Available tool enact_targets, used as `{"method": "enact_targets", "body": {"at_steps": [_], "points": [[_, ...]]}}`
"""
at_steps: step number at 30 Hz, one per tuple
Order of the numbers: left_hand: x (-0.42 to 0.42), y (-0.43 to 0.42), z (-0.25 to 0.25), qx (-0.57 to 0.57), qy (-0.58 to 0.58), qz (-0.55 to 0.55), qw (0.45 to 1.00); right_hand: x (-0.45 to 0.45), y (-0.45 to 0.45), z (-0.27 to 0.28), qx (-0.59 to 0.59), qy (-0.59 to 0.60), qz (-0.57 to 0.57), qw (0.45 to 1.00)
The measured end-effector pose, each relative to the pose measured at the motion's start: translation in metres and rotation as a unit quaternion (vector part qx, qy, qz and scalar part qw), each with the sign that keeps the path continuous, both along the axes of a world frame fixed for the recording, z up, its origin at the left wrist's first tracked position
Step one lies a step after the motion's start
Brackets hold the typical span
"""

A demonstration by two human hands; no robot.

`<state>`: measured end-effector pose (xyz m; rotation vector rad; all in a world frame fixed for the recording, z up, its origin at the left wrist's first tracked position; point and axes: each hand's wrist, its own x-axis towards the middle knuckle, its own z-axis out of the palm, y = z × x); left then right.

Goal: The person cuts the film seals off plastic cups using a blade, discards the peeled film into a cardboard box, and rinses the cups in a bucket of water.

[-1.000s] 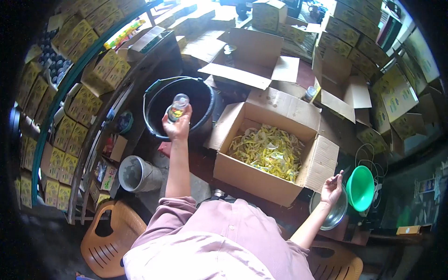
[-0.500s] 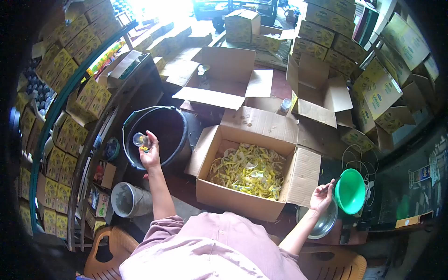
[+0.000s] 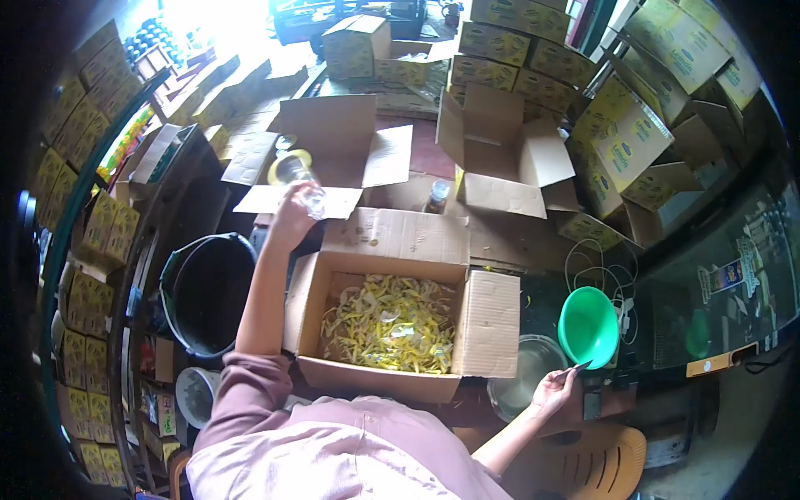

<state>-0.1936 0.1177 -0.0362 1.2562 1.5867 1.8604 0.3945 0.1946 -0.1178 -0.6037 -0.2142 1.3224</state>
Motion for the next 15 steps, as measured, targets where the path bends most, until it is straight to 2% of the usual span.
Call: {"method": "enact_targets", "body": {"at_steps": [2, 4, 5, 6, 8, 9, 10, 12, 15], "points": [[0.045, 0.046, 0.06, -0.184, -0.187, 0.089, 0.961, 0.004, 0.0, -0.001, -0.016, 0.013, -0.017, 1.0], [0.036, 0.095, 0.056, -0.256, -0.013, -0.001, 0.967, 0.005, -0.002, 0.0, -0.022, -0.006, -0.033, 0.999], [0.031, 0.117, 0.055, -0.273, 0.16, -0.015, 0.949, 0.006, -0.002, 0.0, -0.026, -0.016, -0.041, 0.999], [0.035, 0.136, 0.054, -0.318, 0.279, 0.032, 0.906, 0.007, -0.001, -0.001, -0.035, -0.019, -0.05, 0.998], [0.056, 0.159, 0.092, -0.38, 0.397, -0.021, 0.835, 0.009, -0.002, -0.002, -0.057, -0.028, -0.068, 0.996], [0.048, 0.186, 0.08, -0.375, 0.413, -0.082, 0.826, 0.004, -0.006, 0.004, -0.045, -0.037, -0.052, 0.997], [0.058, 0.196, 0.093, -0.399, 0.436, -0.09, 0.801, 0.007, -0.004, 0.001, -0.053, -0.036, -0.054, 0.996], [0.07, 0.228, 0.095, -0.447, 0.509, -0.093, 0.73, 0.013, -0.004, -0.009, -0.07, -0.031, -0.058, 0.995], [0.098, 0.258, 0.088, -0.522, 0.537, -0.078, 0.659, -0.002, -0.006, 0.008, -0.101, -0.037, -0.08, 0.991]]}}
